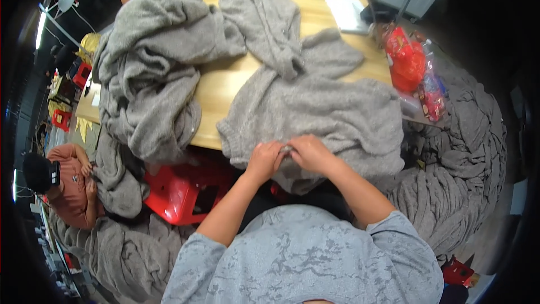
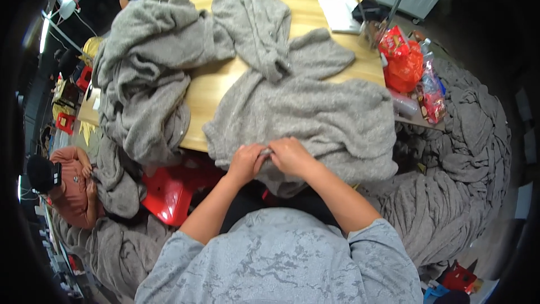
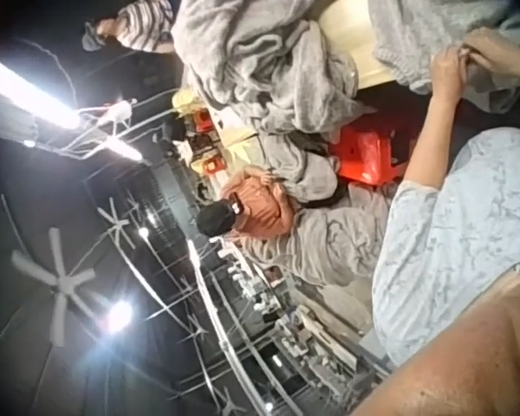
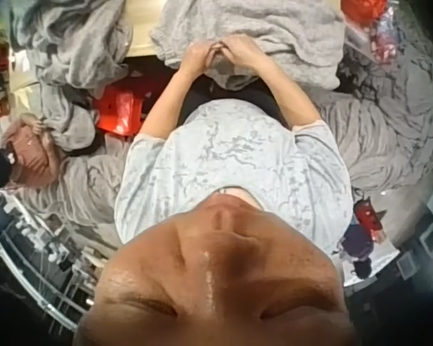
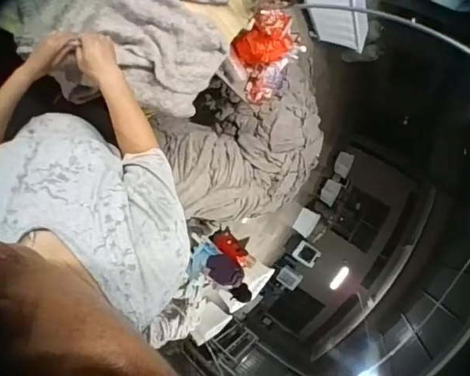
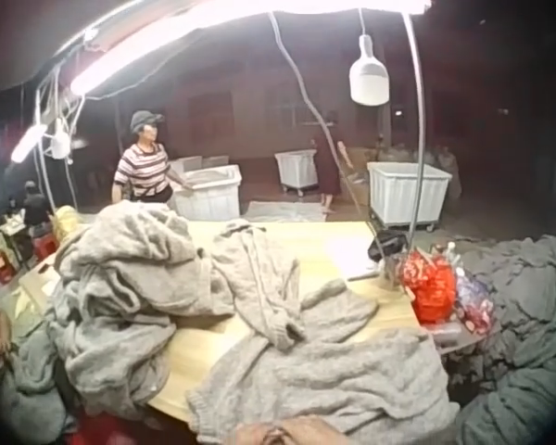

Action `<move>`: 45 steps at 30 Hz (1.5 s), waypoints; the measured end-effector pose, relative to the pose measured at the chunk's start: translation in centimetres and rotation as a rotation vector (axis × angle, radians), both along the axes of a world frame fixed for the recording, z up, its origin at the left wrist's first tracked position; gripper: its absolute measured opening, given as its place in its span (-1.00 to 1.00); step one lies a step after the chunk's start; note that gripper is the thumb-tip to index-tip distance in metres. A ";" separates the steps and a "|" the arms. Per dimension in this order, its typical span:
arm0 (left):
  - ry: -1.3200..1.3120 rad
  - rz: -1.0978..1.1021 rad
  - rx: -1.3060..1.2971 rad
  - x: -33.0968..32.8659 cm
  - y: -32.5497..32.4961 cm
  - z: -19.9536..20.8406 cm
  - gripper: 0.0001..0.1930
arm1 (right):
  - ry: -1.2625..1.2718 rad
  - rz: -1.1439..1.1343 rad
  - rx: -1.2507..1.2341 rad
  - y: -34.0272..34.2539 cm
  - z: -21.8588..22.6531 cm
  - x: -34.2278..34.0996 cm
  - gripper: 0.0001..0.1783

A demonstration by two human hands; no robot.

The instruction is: Inspecting knitted grey garments for quality control on a factory production floor.

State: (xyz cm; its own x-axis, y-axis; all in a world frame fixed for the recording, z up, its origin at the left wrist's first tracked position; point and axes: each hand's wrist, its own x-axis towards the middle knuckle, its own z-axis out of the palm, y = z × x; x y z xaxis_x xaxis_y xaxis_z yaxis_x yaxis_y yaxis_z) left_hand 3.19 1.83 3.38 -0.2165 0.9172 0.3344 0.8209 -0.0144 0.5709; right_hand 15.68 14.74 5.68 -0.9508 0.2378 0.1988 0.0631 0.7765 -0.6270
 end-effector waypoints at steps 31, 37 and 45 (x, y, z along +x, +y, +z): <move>-1.110 -0.081 -0.322 -2.5 -1.2 0.2 -0.64 | -0.231 -0.146 -0.842 2.1 1.9 1.0 -0.81; -0.972 -0.059 -0.490 -3.3 -1.9 1.2 -0.72 | -0.136 -0.103 -0.315 2.7 1.6 3.5 -0.81; -0.861 -0.025 -0.250 -3.5 -3.2 0.7 -0.71 | -0.231 -0.222 -0.224 3.2 2.6 4.7 -0.77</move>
State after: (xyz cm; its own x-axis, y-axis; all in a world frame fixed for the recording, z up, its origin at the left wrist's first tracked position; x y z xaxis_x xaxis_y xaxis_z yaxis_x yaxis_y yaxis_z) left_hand -0.26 -1.39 4.06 -0.2786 0.9494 -0.1450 0.1085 0.1811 0.9775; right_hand 20.40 17.93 8.31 -0.8849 0.4559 -0.0950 0.3739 0.5737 -0.7288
